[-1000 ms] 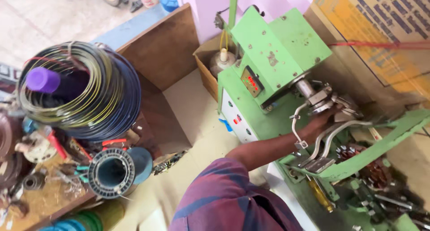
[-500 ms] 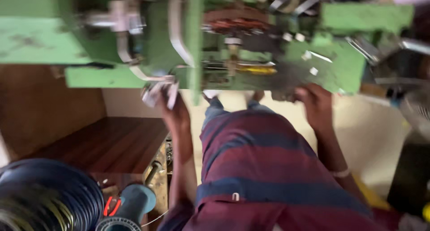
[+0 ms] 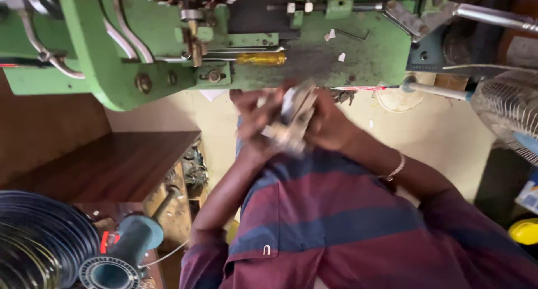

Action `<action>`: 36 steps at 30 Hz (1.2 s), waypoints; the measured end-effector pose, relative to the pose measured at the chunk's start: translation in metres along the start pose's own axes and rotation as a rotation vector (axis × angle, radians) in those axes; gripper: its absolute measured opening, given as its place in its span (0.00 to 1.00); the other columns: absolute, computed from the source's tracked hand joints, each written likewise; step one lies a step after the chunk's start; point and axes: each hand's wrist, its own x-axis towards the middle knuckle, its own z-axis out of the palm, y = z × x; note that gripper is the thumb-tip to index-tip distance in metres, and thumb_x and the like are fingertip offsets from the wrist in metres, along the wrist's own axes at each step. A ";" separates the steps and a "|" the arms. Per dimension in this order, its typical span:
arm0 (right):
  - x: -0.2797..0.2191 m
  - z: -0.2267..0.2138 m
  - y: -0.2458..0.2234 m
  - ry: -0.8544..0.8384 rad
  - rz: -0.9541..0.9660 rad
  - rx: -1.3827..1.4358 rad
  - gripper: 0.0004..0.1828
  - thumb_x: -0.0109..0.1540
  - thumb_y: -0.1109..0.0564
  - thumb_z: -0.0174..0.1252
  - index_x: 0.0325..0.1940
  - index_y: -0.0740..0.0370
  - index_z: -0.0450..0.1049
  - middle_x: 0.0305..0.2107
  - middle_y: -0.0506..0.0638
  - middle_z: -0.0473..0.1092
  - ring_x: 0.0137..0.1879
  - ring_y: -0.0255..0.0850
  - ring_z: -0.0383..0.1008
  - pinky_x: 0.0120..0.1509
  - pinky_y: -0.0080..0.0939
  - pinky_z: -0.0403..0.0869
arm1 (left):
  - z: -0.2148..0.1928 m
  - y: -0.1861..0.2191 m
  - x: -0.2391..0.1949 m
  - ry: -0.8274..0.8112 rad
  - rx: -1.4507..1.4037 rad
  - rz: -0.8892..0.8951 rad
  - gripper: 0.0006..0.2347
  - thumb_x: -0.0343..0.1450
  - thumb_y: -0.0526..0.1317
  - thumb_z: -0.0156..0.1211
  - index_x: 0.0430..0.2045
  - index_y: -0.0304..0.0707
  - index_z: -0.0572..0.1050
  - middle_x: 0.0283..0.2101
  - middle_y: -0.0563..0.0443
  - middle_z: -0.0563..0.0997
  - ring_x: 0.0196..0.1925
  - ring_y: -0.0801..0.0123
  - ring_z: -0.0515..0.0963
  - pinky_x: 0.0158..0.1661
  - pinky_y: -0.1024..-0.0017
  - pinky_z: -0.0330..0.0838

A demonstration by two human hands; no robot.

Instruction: The person assembles small electrical components on a green machine, using an Allen key to tighten screws and a screwdriver to adjust parts. They repeatedly insert and secure components, occasionally repositioning them on the machine's surface.

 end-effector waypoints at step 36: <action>-0.001 -0.181 0.089 0.772 -0.364 -0.773 0.04 0.71 0.67 0.61 0.49 0.69 0.72 0.38 0.59 0.74 0.41 0.44 0.76 0.46 0.44 0.73 | 0.050 -0.086 0.040 -0.660 0.319 -0.329 0.22 0.65 0.32 0.73 0.54 0.40 0.72 0.56 0.44 0.77 0.59 0.48 0.71 0.59 0.56 0.67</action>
